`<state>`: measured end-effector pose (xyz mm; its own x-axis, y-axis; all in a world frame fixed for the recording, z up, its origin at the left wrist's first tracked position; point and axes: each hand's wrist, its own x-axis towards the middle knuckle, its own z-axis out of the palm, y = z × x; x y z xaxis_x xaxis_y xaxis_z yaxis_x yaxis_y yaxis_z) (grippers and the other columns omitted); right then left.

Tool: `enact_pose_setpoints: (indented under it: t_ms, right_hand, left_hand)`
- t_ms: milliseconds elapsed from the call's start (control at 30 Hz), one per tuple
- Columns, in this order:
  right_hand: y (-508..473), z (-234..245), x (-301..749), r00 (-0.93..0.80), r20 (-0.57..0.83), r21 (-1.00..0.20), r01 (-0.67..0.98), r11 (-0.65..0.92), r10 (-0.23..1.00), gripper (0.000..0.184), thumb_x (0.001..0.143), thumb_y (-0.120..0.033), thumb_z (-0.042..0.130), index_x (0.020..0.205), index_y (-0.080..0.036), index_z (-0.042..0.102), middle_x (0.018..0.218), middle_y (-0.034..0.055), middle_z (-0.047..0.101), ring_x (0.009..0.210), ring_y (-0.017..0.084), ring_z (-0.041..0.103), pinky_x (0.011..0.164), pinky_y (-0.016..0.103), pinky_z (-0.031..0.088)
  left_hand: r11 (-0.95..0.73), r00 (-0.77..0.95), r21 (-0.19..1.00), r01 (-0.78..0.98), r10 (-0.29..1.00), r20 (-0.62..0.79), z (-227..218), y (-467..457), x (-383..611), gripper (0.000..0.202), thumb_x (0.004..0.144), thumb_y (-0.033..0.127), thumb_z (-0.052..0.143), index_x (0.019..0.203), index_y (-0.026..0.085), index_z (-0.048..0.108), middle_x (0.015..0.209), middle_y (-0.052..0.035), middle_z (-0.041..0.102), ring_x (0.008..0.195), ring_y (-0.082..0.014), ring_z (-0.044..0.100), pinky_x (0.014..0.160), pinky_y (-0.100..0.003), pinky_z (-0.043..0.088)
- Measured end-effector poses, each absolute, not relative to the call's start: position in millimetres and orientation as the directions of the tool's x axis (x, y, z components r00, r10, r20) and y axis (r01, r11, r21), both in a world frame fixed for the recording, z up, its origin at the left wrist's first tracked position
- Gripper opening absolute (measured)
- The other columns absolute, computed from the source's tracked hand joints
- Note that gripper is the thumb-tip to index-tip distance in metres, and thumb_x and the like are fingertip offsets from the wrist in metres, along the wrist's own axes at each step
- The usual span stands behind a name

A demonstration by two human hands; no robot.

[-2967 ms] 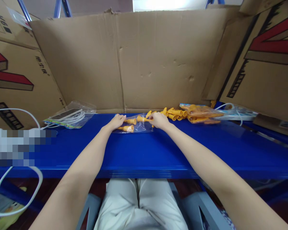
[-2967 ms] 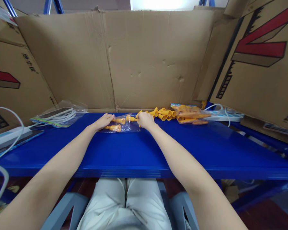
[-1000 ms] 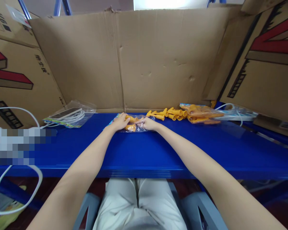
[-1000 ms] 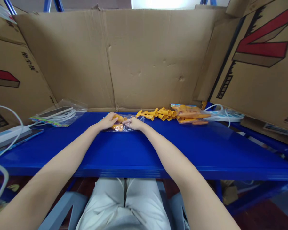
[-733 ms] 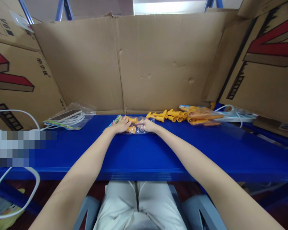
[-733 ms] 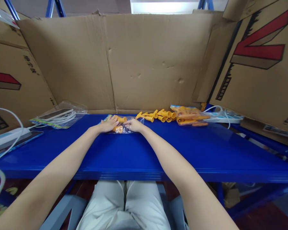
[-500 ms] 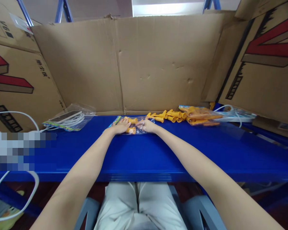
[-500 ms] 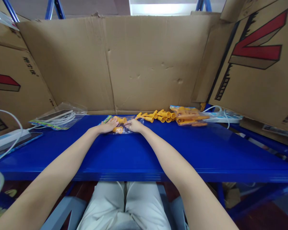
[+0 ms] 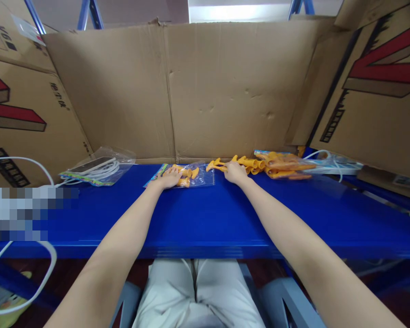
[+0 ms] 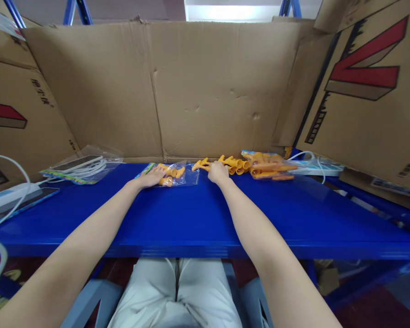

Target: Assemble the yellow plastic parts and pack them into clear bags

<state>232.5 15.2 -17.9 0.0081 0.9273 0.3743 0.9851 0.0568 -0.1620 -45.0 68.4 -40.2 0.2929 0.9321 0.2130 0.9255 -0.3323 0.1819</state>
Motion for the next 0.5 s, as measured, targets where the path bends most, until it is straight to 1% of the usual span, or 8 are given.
enact_pose_setpoints:
  t_ms: [67,133,167,233,300,367,433,500]
  right_hand:
    - [15,-19,234,0.010,0.316,-0.173,0.984,0.047,0.949,0.039,0.082,-0.018,0.051,0.120,-0.015,0.061,0.118,0.0176,0.062,0.112,0.034,0.055,0.091,0.048,0.041]
    - [16,-19,233,0.028,0.301,-0.220,0.975,0.041,0.953,0.036,0.082,-0.021,0.053,0.116,-0.014,0.062,0.114,0.0171,0.064,0.109,0.034,0.057,0.091,0.048,0.042]
    - [16,-18,232,0.044,0.307,-0.264,0.964,0.040,0.951,0.032,0.081,-0.024,0.055,0.111,-0.014,0.063,0.110,0.0162,0.066,0.106,0.033,0.058,0.090,0.047,0.042]
    - [19,-16,231,0.093,0.336,-0.400,0.915,0.053,0.937,0.027,0.079,-0.027,0.058,0.102,-0.013,0.063,0.102,0.0140,0.068,0.099,0.030,0.061,0.086,0.042,0.045]
    - [23,-14,231,0.154,0.386,-0.573,0.812,0.106,0.909,0.026,0.076,-0.030,0.063,0.095,-0.013,0.061,0.095,0.0110,0.068,0.091,0.025,0.063,0.081,0.036,0.047]
    - [27,-11,230,0.231,0.440,-0.720,0.669,0.187,0.868,0.026,0.072,-0.032,0.066,0.089,-0.014,0.058,0.090,0.0078,0.066,0.085,0.020,0.062,0.077,0.031,0.048]
    - [30,-7,229,0.315,0.483,-0.800,0.537,0.266,0.817,0.025,0.070,-0.033,0.067,0.084,-0.016,0.055,0.088,0.0057,0.065,0.083,0.018,0.062,0.075,0.029,0.048]
    - [30,-3,227,0.373,0.516,-0.826,0.454,0.334,0.771,0.025,0.073,-0.034,0.065,0.086,-0.016,0.054,0.089,0.0053,0.065,0.081,0.016,0.062,0.074,0.027,0.049]
  left_hand:
    - [-0.317,0.280,0.196,0.928,0.940,0.194,-40,70,-49,0.063,0.089,0.050,0.018,0.139,0.020,0.042,0.147,-0.0097,0.037,0.140,-0.0234,0.025,0.110,-0.043,0.022]
    - [-0.322,0.294,0.195,0.926,0.942,0.160,-39,71,-51,0.062,0.089,0.045,0.018,0.139,0.019,0.042,0.149,-0.0088,0.034,0.141,-0.0216,0.021,0.111,-0.041,0.019]
    - [-0.331,0.307,0.189,0.924,0.940,0.145,-39,71,-52,0.061,0.089,0.043,0.018,0.139,0.017,0.042,0.150,-0.0086,0.032,0.141,-0.0206,0.020,0.112,-0.039,0.018]
    - [-0.335,0.315,0.181,0.925,0.940,0.132,-39,71,-53,0.062,0.089,0.041,0.018,0.139,0.014,0.041,0.152,-0.0095,0.028,0.142,-0.0193,0.017,0.113,-0.036,0.016]
    - [-0.325,0.301,0.184,0.928,0.943,0.143,-39,71,-53,0.063,0.089,0.041,0.019,0.139,0.010,0.040,0.152,-0.0110,0.025,0.142,-0.0191,0.016,0.113,-0.034,0.015]
    - [-0.323,0.298,0.187,0.928,0.943,0.152,-39,71,-52,0.062,0.090,0.041,0.019,0.140,0.010,0.039,0.153,-0.0111,0.025,0.142,-0.0189,0.016,0.114,-0.034,0.014]
    - [-0.332,0.311,0.178,0.926,0.941,0.135,-38,70,-53,0.062,0.090,0.041,0.018,0.141,0.012,0.038,0.153,-0.0098,0.025,0.142,-0.0181,0.016,0.114,-0.034,0.014]
    - [-0.326,0.308,0.171,0.930,0.943,0.127,-37,69,-53,0.062,0.090,0.043,0.017,0.142,0.014,0.036,0.153,-0.0091,0.024,0.142,-0.0185,0.016,0.114,-0.036,0.013]
